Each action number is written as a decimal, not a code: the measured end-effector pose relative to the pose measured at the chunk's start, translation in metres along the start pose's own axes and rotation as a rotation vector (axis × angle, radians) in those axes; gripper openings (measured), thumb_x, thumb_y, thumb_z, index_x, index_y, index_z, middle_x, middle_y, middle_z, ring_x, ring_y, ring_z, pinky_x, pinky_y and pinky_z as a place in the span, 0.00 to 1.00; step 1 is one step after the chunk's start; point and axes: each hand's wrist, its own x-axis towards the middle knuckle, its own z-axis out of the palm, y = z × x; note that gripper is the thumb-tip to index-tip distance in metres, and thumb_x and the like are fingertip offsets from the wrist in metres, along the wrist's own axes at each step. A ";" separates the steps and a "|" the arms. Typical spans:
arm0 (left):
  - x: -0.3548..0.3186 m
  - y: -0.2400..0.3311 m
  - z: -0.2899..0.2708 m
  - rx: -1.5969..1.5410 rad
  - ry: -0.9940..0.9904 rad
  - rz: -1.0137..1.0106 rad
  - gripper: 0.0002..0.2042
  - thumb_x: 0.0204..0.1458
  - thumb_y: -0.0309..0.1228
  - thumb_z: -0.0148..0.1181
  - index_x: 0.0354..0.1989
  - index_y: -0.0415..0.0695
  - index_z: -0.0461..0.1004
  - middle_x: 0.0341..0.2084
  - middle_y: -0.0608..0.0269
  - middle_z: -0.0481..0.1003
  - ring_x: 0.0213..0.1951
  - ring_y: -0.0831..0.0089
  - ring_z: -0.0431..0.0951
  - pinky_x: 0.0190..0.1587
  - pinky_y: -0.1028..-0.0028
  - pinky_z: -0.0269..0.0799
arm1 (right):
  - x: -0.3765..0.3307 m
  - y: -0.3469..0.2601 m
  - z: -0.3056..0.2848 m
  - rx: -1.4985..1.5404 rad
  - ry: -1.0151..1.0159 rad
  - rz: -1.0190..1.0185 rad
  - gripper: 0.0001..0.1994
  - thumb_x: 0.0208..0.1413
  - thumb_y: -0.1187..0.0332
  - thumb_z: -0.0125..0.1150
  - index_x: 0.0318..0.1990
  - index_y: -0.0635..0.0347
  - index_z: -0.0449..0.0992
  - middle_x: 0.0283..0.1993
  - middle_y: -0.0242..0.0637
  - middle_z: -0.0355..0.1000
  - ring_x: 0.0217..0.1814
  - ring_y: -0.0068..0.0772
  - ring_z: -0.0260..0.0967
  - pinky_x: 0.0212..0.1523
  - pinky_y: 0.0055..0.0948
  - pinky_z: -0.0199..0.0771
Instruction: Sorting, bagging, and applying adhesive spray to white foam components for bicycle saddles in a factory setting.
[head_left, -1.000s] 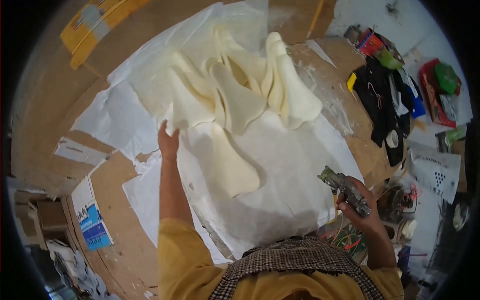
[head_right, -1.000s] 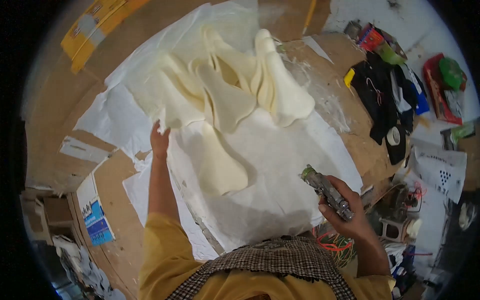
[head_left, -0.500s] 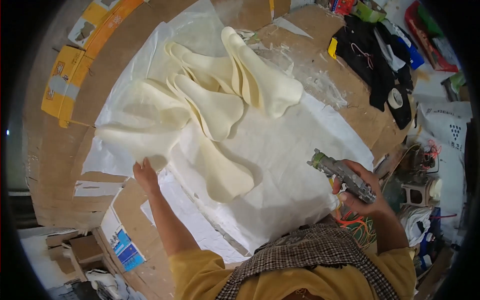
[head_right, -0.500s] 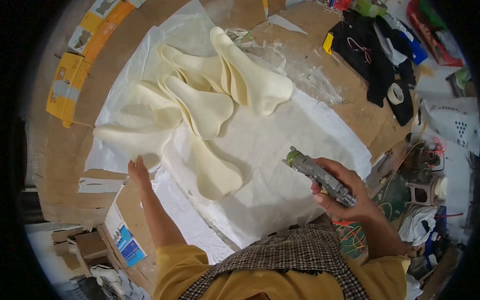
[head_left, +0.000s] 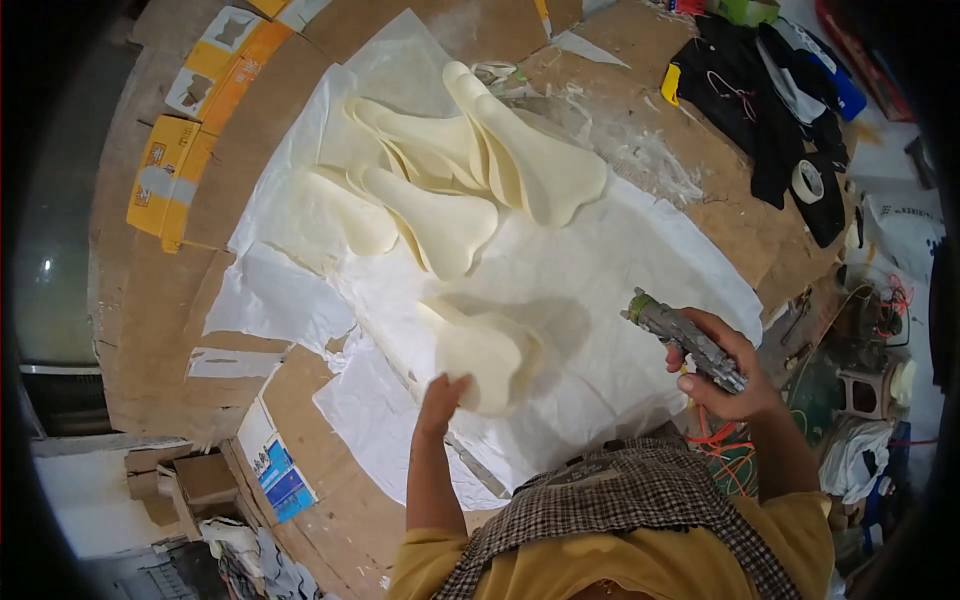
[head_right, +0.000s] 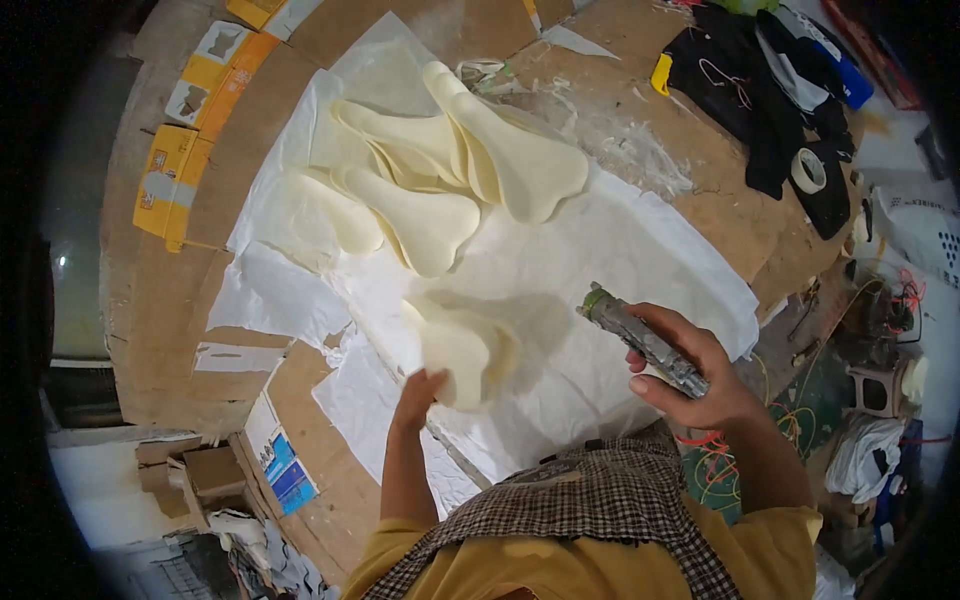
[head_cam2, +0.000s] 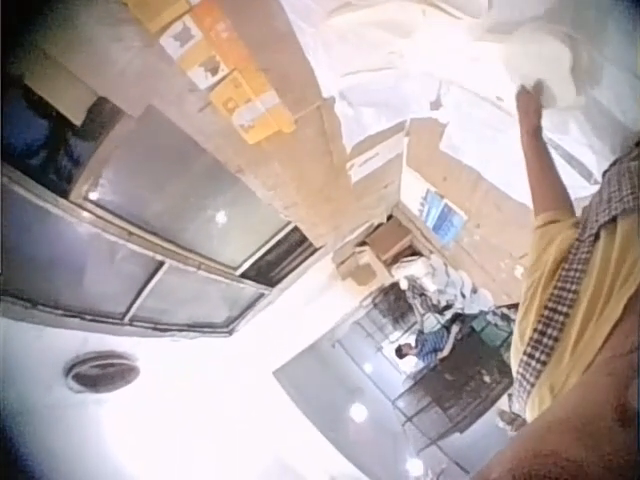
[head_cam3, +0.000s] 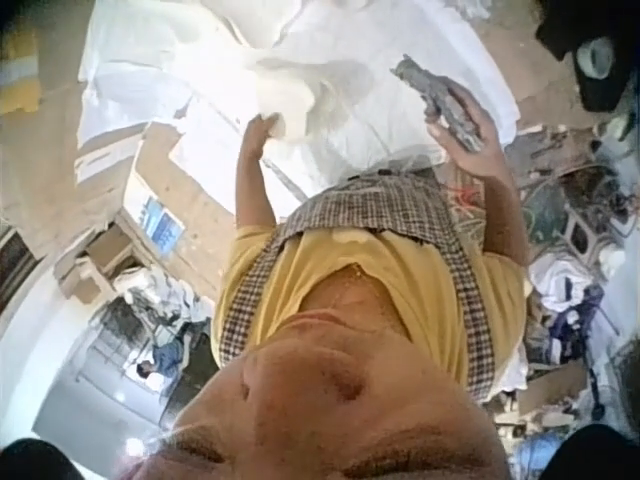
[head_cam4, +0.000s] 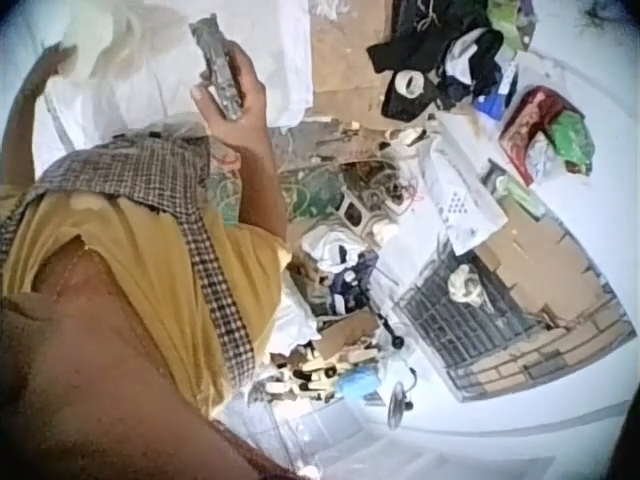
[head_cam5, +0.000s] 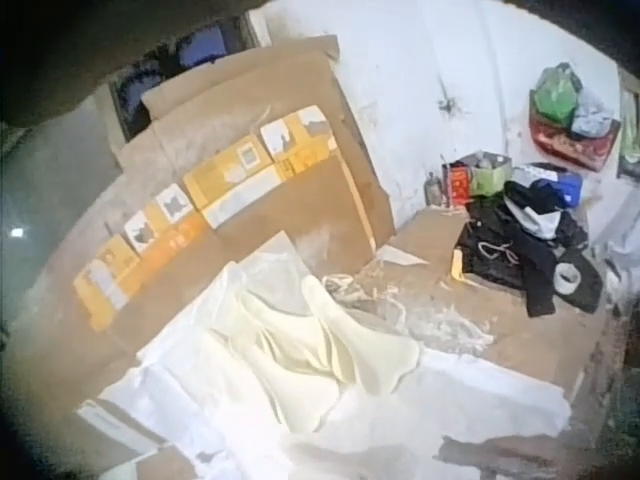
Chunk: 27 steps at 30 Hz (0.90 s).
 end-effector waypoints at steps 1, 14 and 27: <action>-0.007 0.002 -0.002 0.004 0.009 0.002 0.16 0.49 0.35 0.58 0.40 0.35 0.72 0.32 0.61 0.75 0.33 0.74 0.73 0.37 0.73 0.69 | -0.002 0.000 -0.003 0.003 0.002 0.001 0.31 0.45 0.75 0.59 0.58 0.70 0.55 0.40 0.37 0.67 0.42 0.25 0.65 0.45 0.27 0.65; 0.142 0.158 -0.002 0.822 0.947 0.419 0.13 0.39 0.33 0.60 0.29 0.36 0.73 0.28 0.47 0.75 0.32 0.53 0.75 0.38 0.65 0.70 | -0.004 -0.023 0.002 0.075 -0.118 0.045 0.28 0.47 0.75 0.60 0.58 0.63 0.60 0.38 0.31 0.67 0.40 0.19 0.62 0.45 0.21 0.63; -0.021 -0.045 -0.124 0.072 0.653 0.001 0.06 0.39 0.25 0.58 0.25 0.35 0.75 0.16 0.64 0.71 0.15 0.77 0.67 0.17 0.74 0.63 | 0.033 -0.036 0.009 -0.035 -0.015 -0.208 0.26 0.45 0.75 0.61 0.54 0.67 0.63 0.33 0.31 0.70 0.34 0.18 0.66 0.37 0.19 0.66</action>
